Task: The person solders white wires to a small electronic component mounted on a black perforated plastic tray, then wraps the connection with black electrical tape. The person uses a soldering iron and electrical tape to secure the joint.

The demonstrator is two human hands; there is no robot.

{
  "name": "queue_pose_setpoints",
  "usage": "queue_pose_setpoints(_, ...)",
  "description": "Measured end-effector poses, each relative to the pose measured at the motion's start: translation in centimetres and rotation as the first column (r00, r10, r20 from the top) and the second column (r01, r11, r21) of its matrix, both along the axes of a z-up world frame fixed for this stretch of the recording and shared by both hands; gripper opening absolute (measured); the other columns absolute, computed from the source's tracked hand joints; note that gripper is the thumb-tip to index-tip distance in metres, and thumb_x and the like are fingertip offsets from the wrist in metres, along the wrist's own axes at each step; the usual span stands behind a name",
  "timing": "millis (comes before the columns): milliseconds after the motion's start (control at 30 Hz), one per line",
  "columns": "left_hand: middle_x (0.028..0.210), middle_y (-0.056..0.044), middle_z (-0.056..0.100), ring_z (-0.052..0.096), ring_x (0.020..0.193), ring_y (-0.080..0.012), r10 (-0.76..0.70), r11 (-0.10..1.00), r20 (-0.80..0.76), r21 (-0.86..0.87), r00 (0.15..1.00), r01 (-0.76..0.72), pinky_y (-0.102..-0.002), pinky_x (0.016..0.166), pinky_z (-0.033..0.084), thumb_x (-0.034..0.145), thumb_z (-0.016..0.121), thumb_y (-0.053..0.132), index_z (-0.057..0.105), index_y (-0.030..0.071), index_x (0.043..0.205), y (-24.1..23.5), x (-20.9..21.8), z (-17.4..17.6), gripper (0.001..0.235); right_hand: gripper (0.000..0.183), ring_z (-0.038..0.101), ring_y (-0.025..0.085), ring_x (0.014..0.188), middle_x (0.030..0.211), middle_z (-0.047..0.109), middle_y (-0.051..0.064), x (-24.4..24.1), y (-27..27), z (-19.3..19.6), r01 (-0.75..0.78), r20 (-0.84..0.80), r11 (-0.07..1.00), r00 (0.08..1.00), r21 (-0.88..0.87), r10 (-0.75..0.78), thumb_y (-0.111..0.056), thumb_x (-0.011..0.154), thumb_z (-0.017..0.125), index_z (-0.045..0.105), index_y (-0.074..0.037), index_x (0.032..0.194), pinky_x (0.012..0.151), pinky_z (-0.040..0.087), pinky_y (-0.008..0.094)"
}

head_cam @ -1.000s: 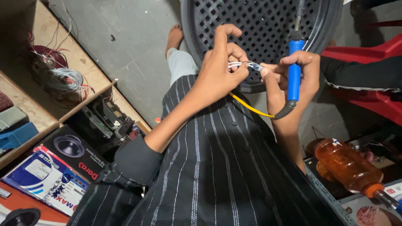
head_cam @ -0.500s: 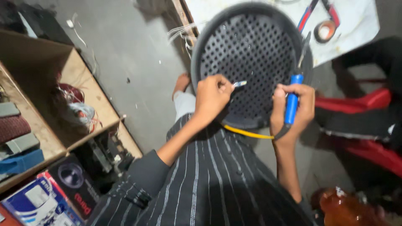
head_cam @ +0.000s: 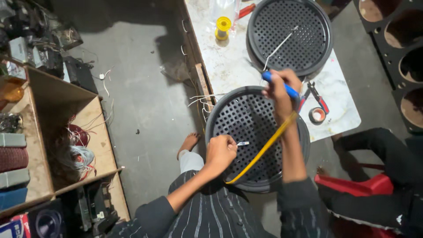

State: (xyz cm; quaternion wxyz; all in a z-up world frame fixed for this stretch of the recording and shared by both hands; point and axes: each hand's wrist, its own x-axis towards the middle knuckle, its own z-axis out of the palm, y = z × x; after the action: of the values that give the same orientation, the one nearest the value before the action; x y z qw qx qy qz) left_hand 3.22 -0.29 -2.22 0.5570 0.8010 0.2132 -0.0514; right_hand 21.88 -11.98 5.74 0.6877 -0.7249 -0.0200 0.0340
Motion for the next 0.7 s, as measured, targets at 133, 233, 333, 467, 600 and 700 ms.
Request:
queue_pose_setpoints(133,0.074,-0.021,0.070,0.073,0.072,-0.0364,-0.007,0.999,-0.035,-0.050,0.999,0.005,-0.044,0.069,0.057,0.076,0.068,0.010,0.076,0.004,0.081,0.1,0.0,0.2,0.011,0.023,0.063,0.010,0.055,0.066,0.064,0.004,4.2,3.5,-5.7,-0.057,0.012,0.974,0.998,-0.220,0.061,-0.022,0.097,0.064,0.069,-0.001,0.089,0.049,0.050,0.024)
queue_pose_setpoints(233,0.074,-0.021,0.070,0.073,0.071,-0.0361,0.017,0.999,-0.013,-0.051,1.000,-0.018,-0.043,0.069,0.057,0.075,0.066,0.008,0.075,0.003,0.080,0.1,0.1,0.5,0.012,0.023,0.063,0.010,0.051,0.062,0.064,0.004,5.0,4.9,-8.2,-0.056,-0.027,0.967,0.998,-0.250,0.051,-0.023,0.096,0.065,0.067,-0.002,0.086,0.047,0.049,0.025)
queue_pose_setpoints(333,0.074,-0.022,0.070,0.072,0.072,-0.0374,0.041,0.998,0.006,-0.050,0.999,-0.040,-0.044,0.069,0.057,0.075,0.065,0.006,0.076,0.003,0.079,0.0,0.2,0.8,0.012,0.023,0.062,0.010,0.050,0.061,0.063,0.004,5.4,5.5,-9.1,-0.044,-0.010,0.969,0.999,-0.241,0.043,-0.022,0.095,0.065,0.067,-0.002,0.084,0.045,0.048,0.025)
queue_pose_setpoints(467,0.075,-0.021,0.070,0.072,0.074,-0.0373,0.048,0.996,0.021,-0.075,0.999,-0.047,-0.043,0.070,0.057,0.075,0.063,0.005,0.076,0.003,0.078,0.1,0.1,0.9,0.013,0.024,0.059,0.011,0.048,0.060,0.062,0.005,5.2,4.7,-9.0,-0.032,-0.020,0.972,0.999,-0.233,0.028,-0.021,0.096,0.065,0.067,-0.001,0.083,0.044,0.045,0.026)
queue_pose_setpoints(600,0.076,-0.022,0.070,0.072,0.074,-0.0371,0.046,0.996,0.018,-0.080,0.999,-0.045,-0.043,0.070,0.058,0.075,0.065,0.005,0.075,0.002,0.079,0.2,0.1,0.9,0.011,0.023,0.060,0.011,0.048,0.061,0.063,0.005,4.8,3.8,-8.4,-0.062,-0.003,0.953,0.998,-0.297,0.063,-0.019,0.097,0.065,0.067,-0.002,0.083,0.045,0.047,0.025)
queue_pose_setpoints(700,0.075,-0.020,0.071,0.073,0.073,-0.0346,0.047,0.993,-0.016,-0.110,0.999,-0.048,-0.042,0.069,0.058,0.075,0.065,0.006,0.074,0.002,0.079,0.1,0.1,1.0,0.010,0.024,0.060,0.011,0.047,0.060,0.063,0.005,4.7,3.8,-8.2,-0.041,-0.010,0.953,0.999,-0.300,0.039,-0.020,0.097,0.064,0.065,-0.002,0.082,0.043,0.044,0.025)
